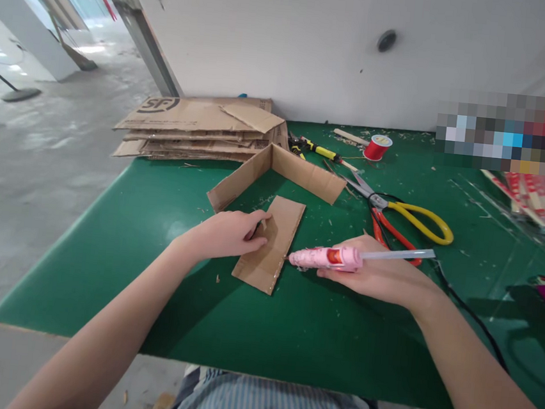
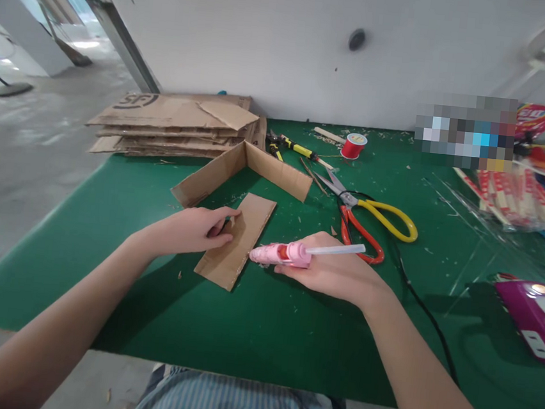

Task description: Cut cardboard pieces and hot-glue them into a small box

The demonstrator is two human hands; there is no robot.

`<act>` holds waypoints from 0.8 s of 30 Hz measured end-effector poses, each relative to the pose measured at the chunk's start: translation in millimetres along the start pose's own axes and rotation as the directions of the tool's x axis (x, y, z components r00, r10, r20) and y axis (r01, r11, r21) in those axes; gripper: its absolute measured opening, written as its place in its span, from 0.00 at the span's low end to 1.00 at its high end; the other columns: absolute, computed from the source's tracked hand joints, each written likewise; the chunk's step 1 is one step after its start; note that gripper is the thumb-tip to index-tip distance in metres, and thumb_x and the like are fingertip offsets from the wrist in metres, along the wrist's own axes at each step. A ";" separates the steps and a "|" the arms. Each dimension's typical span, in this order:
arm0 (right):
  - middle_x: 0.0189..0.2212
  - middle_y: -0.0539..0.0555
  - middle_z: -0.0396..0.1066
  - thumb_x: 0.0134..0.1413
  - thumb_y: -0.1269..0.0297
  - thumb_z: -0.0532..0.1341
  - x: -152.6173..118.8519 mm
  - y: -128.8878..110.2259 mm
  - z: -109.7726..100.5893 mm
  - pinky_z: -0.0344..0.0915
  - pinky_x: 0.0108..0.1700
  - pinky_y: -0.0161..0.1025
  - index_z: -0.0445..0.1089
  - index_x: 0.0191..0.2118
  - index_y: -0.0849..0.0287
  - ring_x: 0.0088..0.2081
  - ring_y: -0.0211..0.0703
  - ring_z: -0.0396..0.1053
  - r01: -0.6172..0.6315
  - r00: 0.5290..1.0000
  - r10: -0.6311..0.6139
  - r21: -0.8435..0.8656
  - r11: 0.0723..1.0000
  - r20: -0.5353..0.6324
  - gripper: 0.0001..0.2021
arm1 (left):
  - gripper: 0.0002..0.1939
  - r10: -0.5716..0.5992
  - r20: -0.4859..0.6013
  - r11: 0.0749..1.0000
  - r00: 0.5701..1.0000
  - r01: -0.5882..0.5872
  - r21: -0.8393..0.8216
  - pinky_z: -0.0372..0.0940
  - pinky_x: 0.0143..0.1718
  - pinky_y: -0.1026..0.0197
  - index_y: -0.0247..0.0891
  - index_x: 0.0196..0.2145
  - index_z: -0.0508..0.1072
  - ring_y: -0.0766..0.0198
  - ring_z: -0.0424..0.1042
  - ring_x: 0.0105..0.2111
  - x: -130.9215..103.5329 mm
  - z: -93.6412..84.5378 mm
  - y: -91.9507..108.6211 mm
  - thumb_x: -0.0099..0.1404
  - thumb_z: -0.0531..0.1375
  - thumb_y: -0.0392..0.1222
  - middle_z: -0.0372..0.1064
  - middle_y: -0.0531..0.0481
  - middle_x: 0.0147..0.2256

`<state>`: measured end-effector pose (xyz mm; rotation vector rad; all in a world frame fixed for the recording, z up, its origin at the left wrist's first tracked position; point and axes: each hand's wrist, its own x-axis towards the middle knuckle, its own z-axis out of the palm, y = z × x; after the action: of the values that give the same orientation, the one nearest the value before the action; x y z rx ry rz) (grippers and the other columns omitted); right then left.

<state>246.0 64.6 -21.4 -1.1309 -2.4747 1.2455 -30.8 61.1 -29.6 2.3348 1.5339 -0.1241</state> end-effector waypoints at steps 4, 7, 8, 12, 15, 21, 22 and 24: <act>0.35 0.47 0.79 0.55 0.55 0.61 -0.6 2.0 3.2 0.69 0.34 0.37 0.78 0.42 0.46 0.37 0.46 0.75 -0.021 0.998 0.024 -0.053 0.998 0.052 0.11 | 0.25 0.003 -0.002 1.000 1.000 -0.003 -0.004 0.55 0.26 0.62 0.40 0.59 0.60 0.62 0.71 0.29 0.4 1.0 -1.4 0.67 0.49 0.50 0.73 0.51 0.33; 0.28 0.47 0.76 0.55 0.52 0.61 -2.5 2.4 5.3 0.64 0.28 0.36 0.79 0.38 0.47 0.29 0.42 0.72 -0.019 0.997 0.025 -0.083 0.996 0.072 0.11 | 0.25 0.006 -0.004 1.000 1.000 -0.006 -0.010 0.55 0.27 0.62 0.40 0.59 0.59 0.62 0.71 0.30 0.6 1.7 -2.1 0.67 0.49 0.50 0.73 0.51 0.33; 0.27 0.47 0.76 0.56 0.52 0.60 -3.0 2.4 5.9 0.63 0.27 0.35 0.79 0.37 0.48 0.28 0.41 0.71 -0.006 0.995 0.013 -0.073 0.997 0.099 0.11 | 0.25 0.006 -0.003 1.000 1.000 -0.006 -0.010 0.56 0.27 0.62 0.40 0.59 0.59 0.62 0.71 0.31 0.7 1.7 -2.1 0.67 0.49 0.50 0.73 0.51 0.34; 0.20 0.48 0.69 0.55 0.48 0.60 -3.0 4.9 9.2 0.54 0.22 0.35 0.76 0.27 0.53 0.23 0.38 0.64 -0.002 0.996 0.011 -0.095 0.995 0.090 0.16 | 0.25 0.000 -0.001 1.000 1.000 0.000 -0.006 0.56 0.28 0.62 0.40 0.59 0.60 0.61 0.72 0.31 1.3 1.6 -1.5 0.67 0.49 0.50 0.73 0.50 0.34; 0.18 0.48 0.66 0.55 0.48 0.59 -1.3 7.1 12.0 0.52 0.23 0.36 0.71 0.22 0.55 0.21 0.37 0.61 0.029 0.996 -0.017 -0.131 0.991 0.091 0.19 | 0.26 -0.002 -0.001 1.000 1.000 0.002 -0.008 0.56 0.27 0.62 0.40 0.59 0.60 0.62 0.71 0.31 1.8 1.4 -1.3 0.66 0.49 0.50 0.73 0.50 0.34; 0.19 0.48 0.65 0.57 0.51 0.59 1.5 4.0 13.8 0.50 0.23 0.37 0.67 0.20 0.56 0.21 0.37 0.60 0.101 0.989 -0.078 -0.189 0.977 0.130 0.19 | 0.26 0.004 -0.014 1.000 1.000 -0.004 -0.011 0.56 0.27 0.62 0.40 0.59 0.60 0.62 0.71 0.30 2.2 1.9 -2.2 0.66 0.50 0.50 0.73 0.51 0.34; 0.19 0.48 0.65 0.57 0.51 0.59 1.7 3.4 13.8 0.49 0.23 0.37 0.67 0.20 0.56 0.21 0.36 0.60 0.097 0.989 -0.073 -0.184 0.978 0.129 0.18 | 0.26 0.005 -0.014 1.000 1.000 -0.005 -0.010 0.56 0.27 0.62 0.40 0.59 0.60 0.62 0.71 0.30 2.3 2.0 -2.2 0.66 0.50 0.50 0.73 0.51 0.34; 0.19 0.48 0.66 0.57 0.52 0.59 1.7 2.6 13.6 0.49 0.23 0.37 0.68 0.20 0.56 0.21 0.36 0.59 0.083 0.991 -0.063 -0.166 0.983 0.118 0.18 | 0.26 0.003 -0.009 1.000 1.000 -0.003 -0.006 0.56 0.27 0.62 0.40 0.59 0.60 0.62 0.71 0.30 2.4 1.8 -2.2 0.66 0.50 0.50 0.73 0.50 0.33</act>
<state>240.4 58.2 -32.4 -1.0215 -2.7251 1.1257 -31.7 63.4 -32.5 2.3359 1.5332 -0.1081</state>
